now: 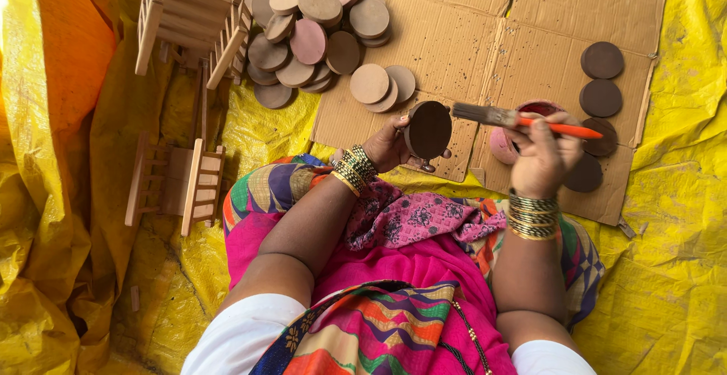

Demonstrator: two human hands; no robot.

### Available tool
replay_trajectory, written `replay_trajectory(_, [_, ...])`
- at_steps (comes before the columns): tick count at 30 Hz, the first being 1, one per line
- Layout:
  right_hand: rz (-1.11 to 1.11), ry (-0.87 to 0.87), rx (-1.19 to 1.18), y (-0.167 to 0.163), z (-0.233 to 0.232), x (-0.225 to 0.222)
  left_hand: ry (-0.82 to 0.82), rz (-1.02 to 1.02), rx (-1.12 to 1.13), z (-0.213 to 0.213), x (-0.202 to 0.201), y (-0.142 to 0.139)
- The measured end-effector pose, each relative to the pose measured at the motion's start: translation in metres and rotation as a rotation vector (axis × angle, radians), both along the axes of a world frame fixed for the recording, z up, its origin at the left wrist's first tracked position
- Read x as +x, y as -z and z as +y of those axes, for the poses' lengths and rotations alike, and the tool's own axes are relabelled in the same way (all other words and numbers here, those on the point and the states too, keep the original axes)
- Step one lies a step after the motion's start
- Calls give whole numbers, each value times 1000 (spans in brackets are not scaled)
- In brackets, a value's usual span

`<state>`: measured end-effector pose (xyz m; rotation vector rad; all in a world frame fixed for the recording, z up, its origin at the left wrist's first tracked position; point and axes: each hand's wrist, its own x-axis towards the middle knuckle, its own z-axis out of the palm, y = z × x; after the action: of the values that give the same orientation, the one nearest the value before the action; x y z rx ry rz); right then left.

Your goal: The person sits on a tarp-covered floor and paints round wooden discs with a dark coating using a paintbrush. They dip the brush into a container of dark liquid, brush the coating onto one disc face, then set the finished disc aside and pick up the next unpainted disc from a pile.

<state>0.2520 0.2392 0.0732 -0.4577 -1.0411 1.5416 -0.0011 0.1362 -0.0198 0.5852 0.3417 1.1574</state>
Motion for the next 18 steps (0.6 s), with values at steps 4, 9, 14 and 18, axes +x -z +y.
replay_trajectory(4, [-8,-114,-1,10,-12,-24,-12,36,-6,-2,-1,-1])
replay_trajectory(9, [-135,-19,5,9,-8,-20,-37,19,15,-3,-4,-5])
replay_trajectory(14, [-216,-20,-32,2,-7,-3,-117,-31,1,0,-5,9])
replay_trajectory(18, [-185,-119,-125,3,-14,-6,-219,-47,-57,0,-6,13])
